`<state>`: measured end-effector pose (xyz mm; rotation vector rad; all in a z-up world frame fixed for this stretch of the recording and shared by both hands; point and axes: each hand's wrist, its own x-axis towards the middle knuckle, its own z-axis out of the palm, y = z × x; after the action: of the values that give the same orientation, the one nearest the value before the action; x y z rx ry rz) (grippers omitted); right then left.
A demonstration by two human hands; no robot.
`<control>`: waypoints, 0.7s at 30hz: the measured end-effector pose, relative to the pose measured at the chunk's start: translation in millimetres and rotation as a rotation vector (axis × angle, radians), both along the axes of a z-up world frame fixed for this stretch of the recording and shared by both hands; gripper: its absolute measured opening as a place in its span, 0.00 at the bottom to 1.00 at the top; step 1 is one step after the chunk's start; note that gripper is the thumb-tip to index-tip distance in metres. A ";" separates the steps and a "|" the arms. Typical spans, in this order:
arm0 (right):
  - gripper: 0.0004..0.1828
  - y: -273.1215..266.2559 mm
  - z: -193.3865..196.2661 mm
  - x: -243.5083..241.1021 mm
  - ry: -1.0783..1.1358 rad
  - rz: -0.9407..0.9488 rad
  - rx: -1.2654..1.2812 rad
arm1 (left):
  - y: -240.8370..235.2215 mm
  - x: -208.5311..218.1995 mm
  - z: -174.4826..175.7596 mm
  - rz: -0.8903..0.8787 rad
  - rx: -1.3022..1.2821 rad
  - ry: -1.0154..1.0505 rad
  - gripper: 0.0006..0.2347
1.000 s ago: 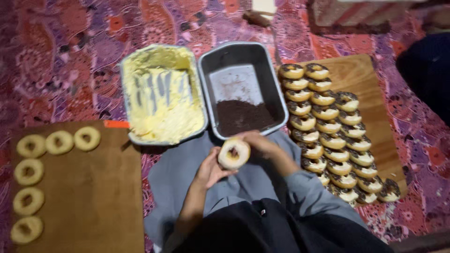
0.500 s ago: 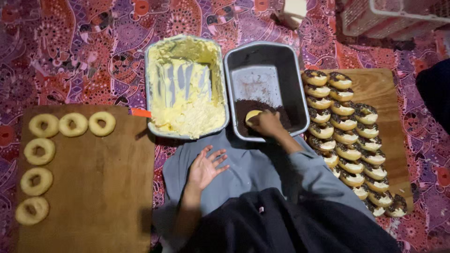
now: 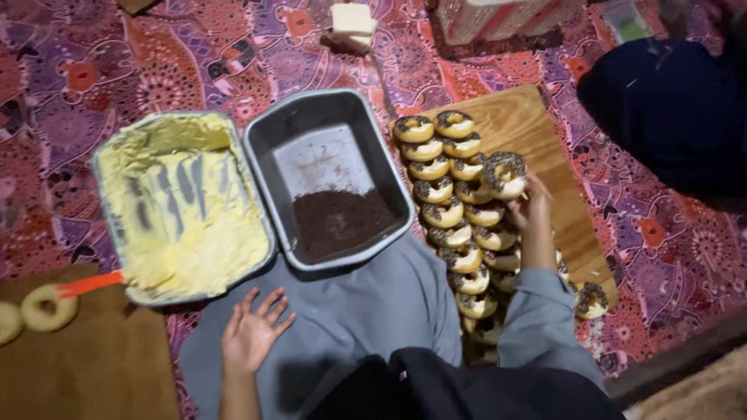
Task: The person dips plain donuts into a yellow cream and then into a dark crumb topping, placing each finished donut onto a wooden board. The process is repeated for multiple donuts.
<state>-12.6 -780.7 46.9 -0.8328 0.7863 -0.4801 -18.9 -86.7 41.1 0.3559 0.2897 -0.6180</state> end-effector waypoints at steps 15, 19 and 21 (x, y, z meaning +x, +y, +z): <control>0.11 -45.4 -10.0 121.3 0.930 0.058 -1.214 | -9.5 -5.8 13.2 0.052 0.022 -0.028 0.18; 0.13 -13.1 16.9 94.4 0.576 -0.065 -1.137 | -8.2 -7.8 13.2 0.037 -0.013 -0.105 0.17; 0.10 30.3 35.9 75.3 0.385 0.009 -1.100 | 2.1 -16.1 9.4 0.061 -0.020 -0.134 0.17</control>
<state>62.7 -750.4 82.7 -1.9906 0.8483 -0.7673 -35.0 -84.6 50.5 0.3658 0.1649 -0.5343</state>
